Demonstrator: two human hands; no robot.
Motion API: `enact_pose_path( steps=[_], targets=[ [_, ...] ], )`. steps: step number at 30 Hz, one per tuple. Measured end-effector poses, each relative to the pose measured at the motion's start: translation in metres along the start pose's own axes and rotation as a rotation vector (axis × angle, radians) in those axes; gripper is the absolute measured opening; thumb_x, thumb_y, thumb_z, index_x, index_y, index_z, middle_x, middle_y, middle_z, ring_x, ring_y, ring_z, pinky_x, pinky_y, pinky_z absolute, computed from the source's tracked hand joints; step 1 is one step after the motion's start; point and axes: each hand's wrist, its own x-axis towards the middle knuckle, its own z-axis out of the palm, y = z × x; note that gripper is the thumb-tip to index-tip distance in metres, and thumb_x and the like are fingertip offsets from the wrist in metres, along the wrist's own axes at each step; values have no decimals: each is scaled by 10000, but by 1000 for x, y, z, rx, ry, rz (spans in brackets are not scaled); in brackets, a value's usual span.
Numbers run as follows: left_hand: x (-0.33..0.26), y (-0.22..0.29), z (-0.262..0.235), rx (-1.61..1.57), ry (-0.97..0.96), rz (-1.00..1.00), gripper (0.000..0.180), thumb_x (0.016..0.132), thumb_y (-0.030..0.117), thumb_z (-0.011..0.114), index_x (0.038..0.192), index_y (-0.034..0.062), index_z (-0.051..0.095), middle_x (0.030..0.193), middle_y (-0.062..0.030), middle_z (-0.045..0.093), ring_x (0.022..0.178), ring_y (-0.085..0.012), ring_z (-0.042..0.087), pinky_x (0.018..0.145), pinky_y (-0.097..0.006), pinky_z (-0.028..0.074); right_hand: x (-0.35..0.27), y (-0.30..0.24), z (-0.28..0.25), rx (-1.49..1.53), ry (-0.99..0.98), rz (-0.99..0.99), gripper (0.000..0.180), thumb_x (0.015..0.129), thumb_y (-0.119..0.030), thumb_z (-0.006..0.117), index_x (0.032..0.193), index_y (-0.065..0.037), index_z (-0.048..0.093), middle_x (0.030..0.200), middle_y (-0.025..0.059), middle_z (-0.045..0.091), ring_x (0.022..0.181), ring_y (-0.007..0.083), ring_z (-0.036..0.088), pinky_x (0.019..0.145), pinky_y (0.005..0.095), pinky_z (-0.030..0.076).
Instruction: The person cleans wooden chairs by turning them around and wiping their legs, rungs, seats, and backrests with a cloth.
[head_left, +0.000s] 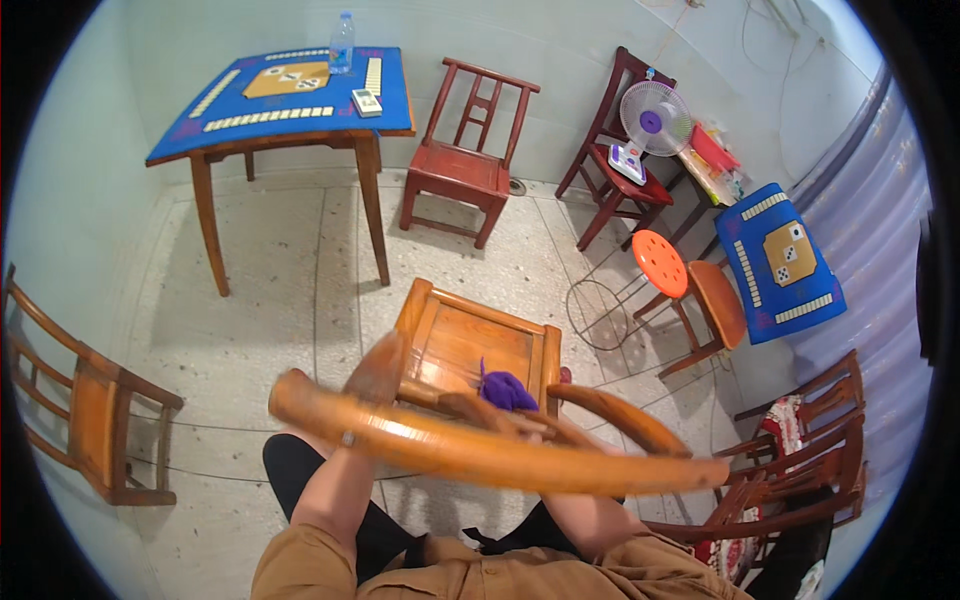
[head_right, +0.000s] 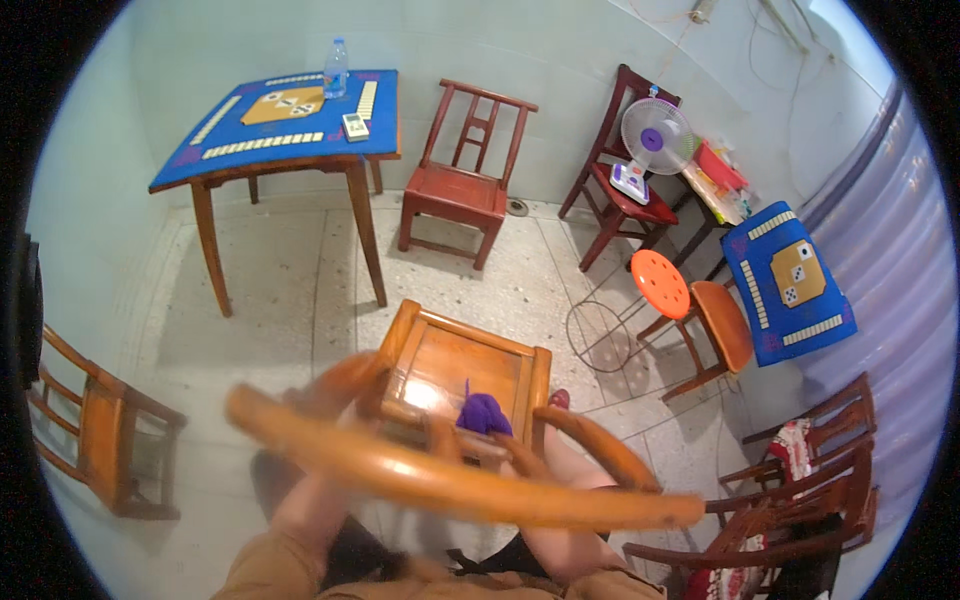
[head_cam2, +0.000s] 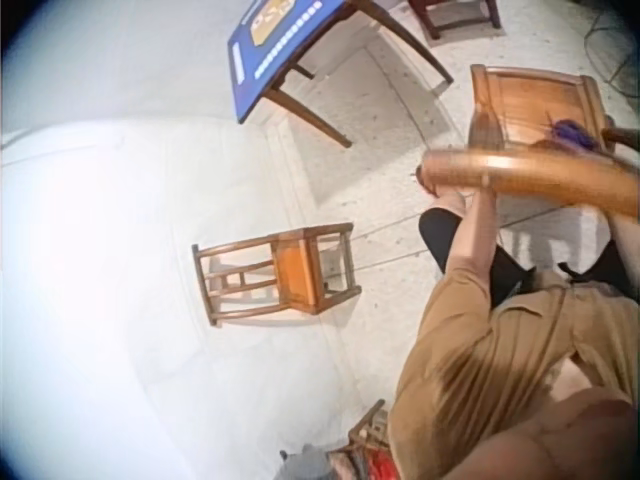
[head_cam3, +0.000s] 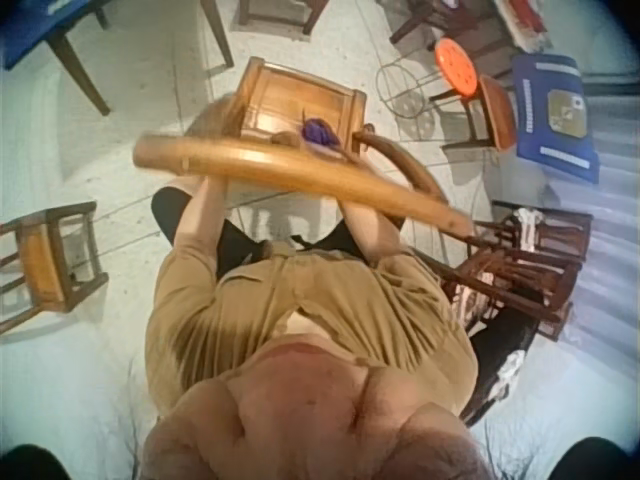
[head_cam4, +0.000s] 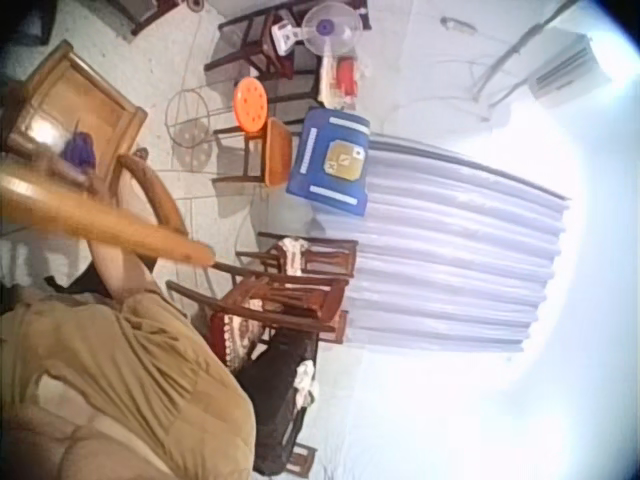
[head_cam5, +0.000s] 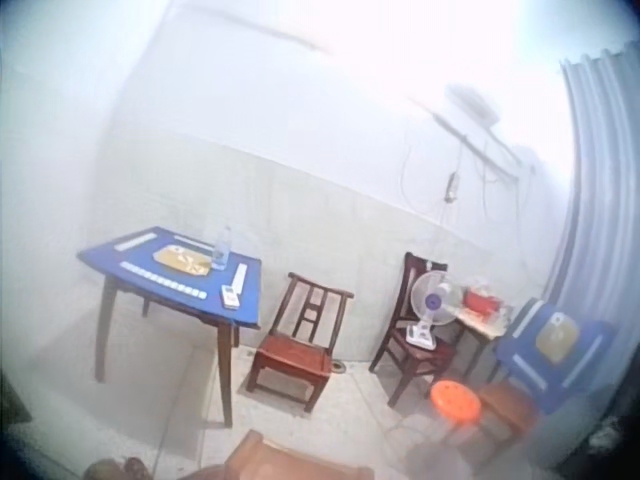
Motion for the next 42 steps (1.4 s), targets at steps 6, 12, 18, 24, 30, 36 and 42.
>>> enact_pose_path(
  steps=[6, 12, 18, 24, 30, 36, 42],
  targets=[
    [-76, 92, -10, -149, -19, -173, 386, 769, 80, 694, 1099, 59, 494, 991, -52, 584, 931, -190, 572, 801, -311, 478, -112, 69, 50, 859, 59, 226, 369, 784, -10, 635, 1140, -51, 548, 1063, 64, 575, 986, 211, 541, 881, 300, 428],
    [-154, 193, 47, -254, -105, -362, 307, 841, 137, 626, 1113, 75, 499, 1045, -46, 571, 973, -185, 559, 812, -312, 476, -105, 4, 26, 462, 106, -49, 265, 839, -55, 574, 1103, -33, 570, 1038, 78, 603, 952, 219, 571, 875, 317, 437],
    [-220, 276, -12, -40, -128, -6, 438, 886, 265, 586, 1252, 67, 450, 1157, -98, 536, 1029, -205, 557, 881, -330, 474, -124, -31, -8, 639, 100, -11, 236, 840, -61, 588, 1072, -19, 568, 978, 87, 614, 923, 214, 581, 810, 309, 461],
    [-238, 378, -39, 59, 125, 471, 301, 943, 98, 465, 1240, 51, 452, 1088, -79, 540, 1033, -167, 527, 905, -309, 457, -192, -19, -54, 1383, 179, 752, 350, 815, -153, 579, 1151, -62, 539, 1001, 70, 606, 882, 192, 588, 726, 289, 480],
    [-268, 430, 72, 946, 106, 844, 227, 892, 20, 485, 1103, -33, 549, 1058, -116, 598, 1010, -192, 555, 926, -308, 400, -205, -18, -125, 1420, 401, 482, 386, 800, -81, 528, 1179, -10, 520, 1096, 75, 595, 1018, 228, 573, 921, 368, 446],
    [-267, 440, 126, 1205, -282, 559, 204, 831, 73, 586, 1022, 11, 622, 902, -115, 654, 865, -212, 615, 811, -298, 457, -189, -77, -164, 868, 79, 172, 536, 809, -232, 584, 1255, 26, 440, 1203, 90, 552, 1112, 208, 536, 1007, 337, 375],
    [-284, 442, 115, 1469, -443, 456, 209, 751, 159, 626, 923, 43, 650, 789, -90, 661, 858, -293, 612, 749, -347, 455, -161, -78, -149, 571, -5, 264, 325, 842, -219, 588, 1098, -19, 590, 1023, 37, 581, 903, 132, 536, 809, 272, 434]
  ],
)
